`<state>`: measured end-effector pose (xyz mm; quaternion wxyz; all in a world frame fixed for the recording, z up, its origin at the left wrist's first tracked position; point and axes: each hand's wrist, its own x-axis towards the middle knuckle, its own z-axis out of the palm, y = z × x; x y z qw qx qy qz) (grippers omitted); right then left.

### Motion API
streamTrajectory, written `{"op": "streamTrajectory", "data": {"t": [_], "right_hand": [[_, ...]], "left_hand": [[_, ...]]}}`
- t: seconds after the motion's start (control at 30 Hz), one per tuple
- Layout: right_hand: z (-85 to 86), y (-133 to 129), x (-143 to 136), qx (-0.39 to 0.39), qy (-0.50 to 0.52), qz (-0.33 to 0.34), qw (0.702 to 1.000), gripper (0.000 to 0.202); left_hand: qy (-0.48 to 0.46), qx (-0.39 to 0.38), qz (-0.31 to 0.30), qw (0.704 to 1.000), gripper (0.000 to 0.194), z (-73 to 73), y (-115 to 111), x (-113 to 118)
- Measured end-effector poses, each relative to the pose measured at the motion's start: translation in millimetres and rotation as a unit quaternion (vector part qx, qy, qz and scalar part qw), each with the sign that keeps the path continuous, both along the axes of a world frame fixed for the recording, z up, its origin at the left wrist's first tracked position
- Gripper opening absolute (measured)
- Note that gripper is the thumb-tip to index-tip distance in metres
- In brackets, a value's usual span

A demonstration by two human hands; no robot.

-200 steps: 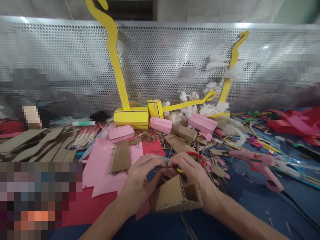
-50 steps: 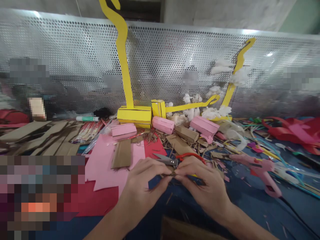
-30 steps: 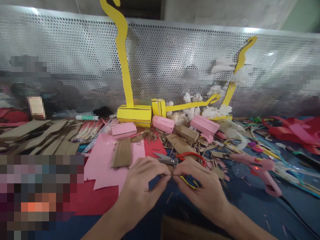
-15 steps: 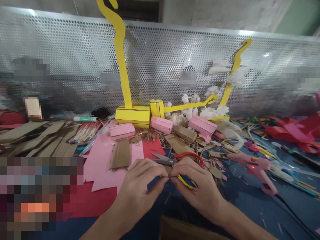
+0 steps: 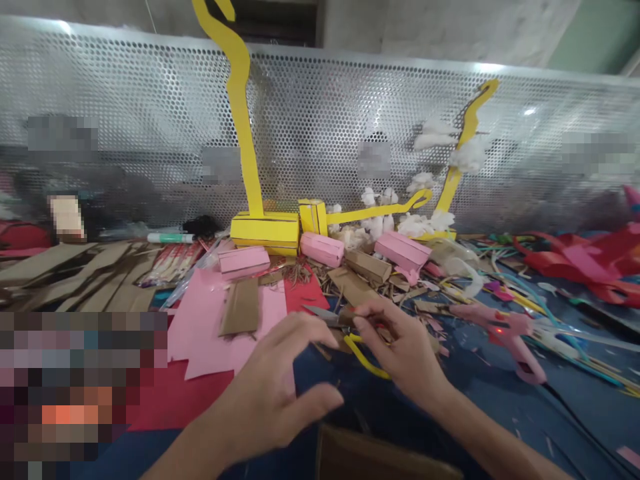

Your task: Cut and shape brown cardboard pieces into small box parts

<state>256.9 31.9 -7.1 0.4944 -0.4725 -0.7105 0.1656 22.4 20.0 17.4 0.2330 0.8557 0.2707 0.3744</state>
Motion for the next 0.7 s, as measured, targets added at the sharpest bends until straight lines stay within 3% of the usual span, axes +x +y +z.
{"op": "streamTrajectory", "data": {"t": [0.07, 0.1, 0.13, 0.2, 0.3, 0.4, 0.47, 0.5, 0.53, 0.6, 0.67, 0.7], "right_hand": [[-1.9, 6, 5, -0.038, 0.075, -0.009, 0.996, 0.009], [-2.7, 8, 7, -0.055, 0.11, -0.003, 0.992, 0.012], [-3.3, 10, 8, -0.07, 0.14, 0.007, 0.988, 0.016], [-3.8, 13, 8, -0.093, 0.185, 0.031, 0.978, 0.023], [-3.3, 17, 6, -0.124, 0.26, 0.067, 0.955, 0.034], [-2.3, 19, 6, -0.139, 0.33, 0.072, 0.931, 0.042], [-1.5, 19, 6, -0.143, 0.362, 0.066, 0.919, 0.044], [-1.1, 19, 6, -0.145, 0.377, 0.065, 0.913, 0.045], [-0.6, 18, 6, -0.147, 0.389, 0.066, 0.907, 0.045], [0.3, 16, 5, -0.152, 0.407, 0.072, 0.898, 0.045], [0.8, 13, 3, -0.157, 0.417, 0.084, 0.891, 0.046], [1.0, 12, 2, -0.16, 0.419, 0.09, 0.889, 0.047]], "left_hand": [[0.078, 0.037, -0.077, 0.993, 0.043, 1.1, -9, 7], [0.117, 0.098, -0.122, 0.981, 0.035, -1.3, -14, 12], [0.149, 0.162, -0.123, 0.968, 0.02, -5.4, -18, 18], [0.189, 0.243, -0.121, 0.944, 0.019, -16.0, -24, 29], [0.206, 0.238, -0.104, 0.943, 0.027, -25.2, -26, 30], [0.182, 0.098, -0.097, 0.974, 0.059, -19.8, -21, 16], [0.094, -0.05, -0.057, 0.993, 0.061, -13.8, -15, 7], [0.033, -0.142, -0.042, 0.988, 0.06, -11.8, -12, 4], [-0.041, -0.236, -0.03, 0.971, 0.056, -10.5, -9, 2], [-0.182, -0.402, -0.046, 0.896, 0.055, -9.9, -3, 2], [-0.273, -0.487, -0.069, 0.827, 0.057, -10.2, 1, 4], [-0.298, -0.505, -0.081, 0.806, 0.059, -10.3, 2, 5]]}}
